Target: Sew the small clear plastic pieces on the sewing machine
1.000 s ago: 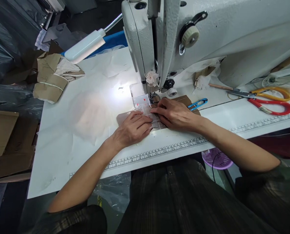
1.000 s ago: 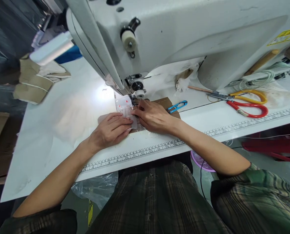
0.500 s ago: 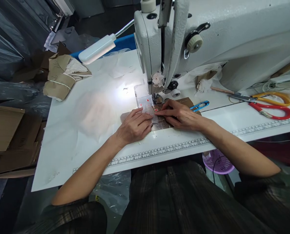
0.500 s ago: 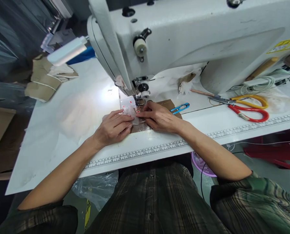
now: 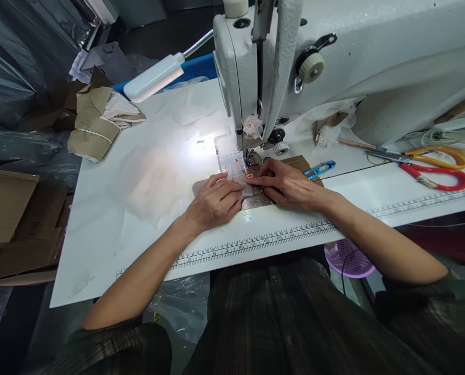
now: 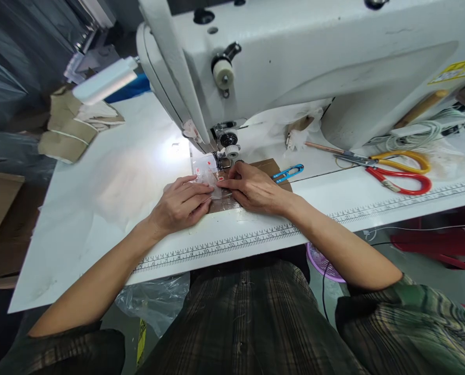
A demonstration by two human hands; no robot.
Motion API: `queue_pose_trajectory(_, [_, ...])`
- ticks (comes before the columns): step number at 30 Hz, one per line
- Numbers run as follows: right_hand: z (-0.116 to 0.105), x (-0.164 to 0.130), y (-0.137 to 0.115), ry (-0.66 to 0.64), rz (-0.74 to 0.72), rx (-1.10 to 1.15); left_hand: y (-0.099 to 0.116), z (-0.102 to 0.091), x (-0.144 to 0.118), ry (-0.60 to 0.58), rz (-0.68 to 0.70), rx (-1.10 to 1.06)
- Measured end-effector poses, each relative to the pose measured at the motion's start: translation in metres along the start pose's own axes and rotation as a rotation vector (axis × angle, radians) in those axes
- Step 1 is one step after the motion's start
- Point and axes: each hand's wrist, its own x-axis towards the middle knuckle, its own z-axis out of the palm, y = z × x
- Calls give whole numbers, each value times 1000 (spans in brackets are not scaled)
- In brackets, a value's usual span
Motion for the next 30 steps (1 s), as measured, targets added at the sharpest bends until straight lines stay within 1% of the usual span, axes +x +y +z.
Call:
queue_pose_trajectory(3, [-2, 0, -1, 3, 14, 10, 0, -1, 0, -16, -10, 1])
queue_pose_trajectory(7, [-9, -1, -2, 25, 60, 118, 0, -1, 0, -14, -1, -9])
queue_pose_trajectory(9, [-12, -2, -3, 26, 80, 135, 0, -1, 1, -8, 6, -10])
queue_pose_trajectory(12, [-13, -3, -4, 8, 63, 89, -1, -1, 1, 6, 15, -3])
queue_pose_trajectory(18, [-6, -4, -9, -32, -47, -40, 0, -1, 1, -1, 8, 1])
queue_pose_trajectory(22, [-4, -4, -12, -38, -57, -128, 1, -2, 2, -6, 1, 19])
queue_pose_trajectory(26, [-5, -3, -14, -29, -50, -143, 0, -11, 3, -24, -20, 49])
queue_pose_trajectory(30, [-5, -3, -15, -28, -44, -139, -4, -19, 2, -75, -104, 87])
